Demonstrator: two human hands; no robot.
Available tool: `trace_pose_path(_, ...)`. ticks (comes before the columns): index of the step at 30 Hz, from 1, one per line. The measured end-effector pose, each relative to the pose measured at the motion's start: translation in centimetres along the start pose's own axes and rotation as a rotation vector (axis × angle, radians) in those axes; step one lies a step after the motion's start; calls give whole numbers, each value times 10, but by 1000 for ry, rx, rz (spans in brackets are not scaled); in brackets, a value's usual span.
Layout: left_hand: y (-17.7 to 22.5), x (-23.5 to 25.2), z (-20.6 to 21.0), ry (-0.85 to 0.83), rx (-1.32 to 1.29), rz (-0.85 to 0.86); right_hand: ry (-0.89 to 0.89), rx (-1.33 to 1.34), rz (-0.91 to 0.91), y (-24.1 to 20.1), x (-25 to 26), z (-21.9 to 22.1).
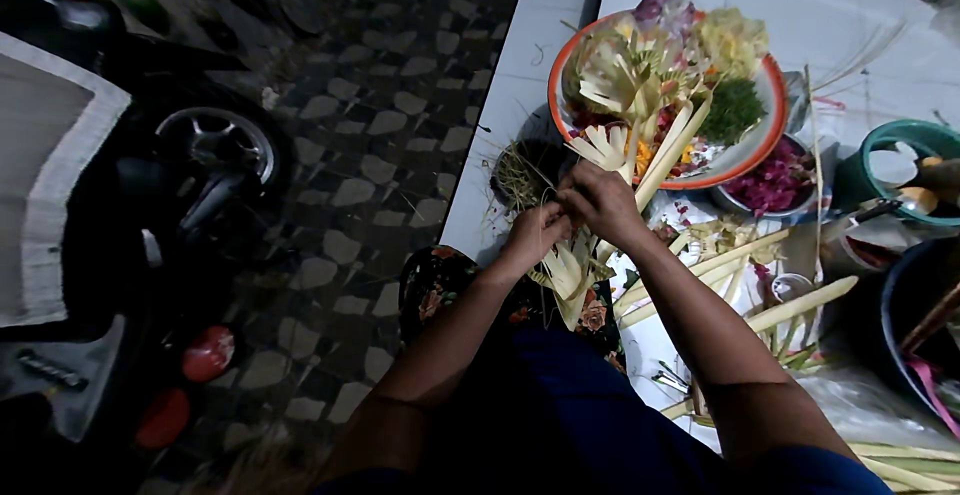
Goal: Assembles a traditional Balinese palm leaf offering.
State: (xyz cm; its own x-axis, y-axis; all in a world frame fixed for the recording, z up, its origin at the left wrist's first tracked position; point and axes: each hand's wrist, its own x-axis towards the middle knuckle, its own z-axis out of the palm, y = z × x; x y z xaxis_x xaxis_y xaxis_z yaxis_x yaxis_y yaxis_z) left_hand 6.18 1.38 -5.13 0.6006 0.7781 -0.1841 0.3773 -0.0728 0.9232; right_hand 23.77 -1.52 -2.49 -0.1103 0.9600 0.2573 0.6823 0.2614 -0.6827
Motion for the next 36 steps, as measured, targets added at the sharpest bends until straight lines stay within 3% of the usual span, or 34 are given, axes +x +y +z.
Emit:
trace_pose_path(7, -9, 1, -4, 23, -108, 30, -146, 266, 143, 13, -4, -20)
trace_pose_path(20, -11, -2, -6, 61, -190, 43, 21, 305, 156, 14, -41, -39)
trace_pose_path(28, -10, 0, 1, 34, -239, 41, 8, 248, 275, 19, -39, -8)
trace_pose_path(36, -9, -3, 1, -20, -226, -21, 188, 240, 251, 18, -20, 8)
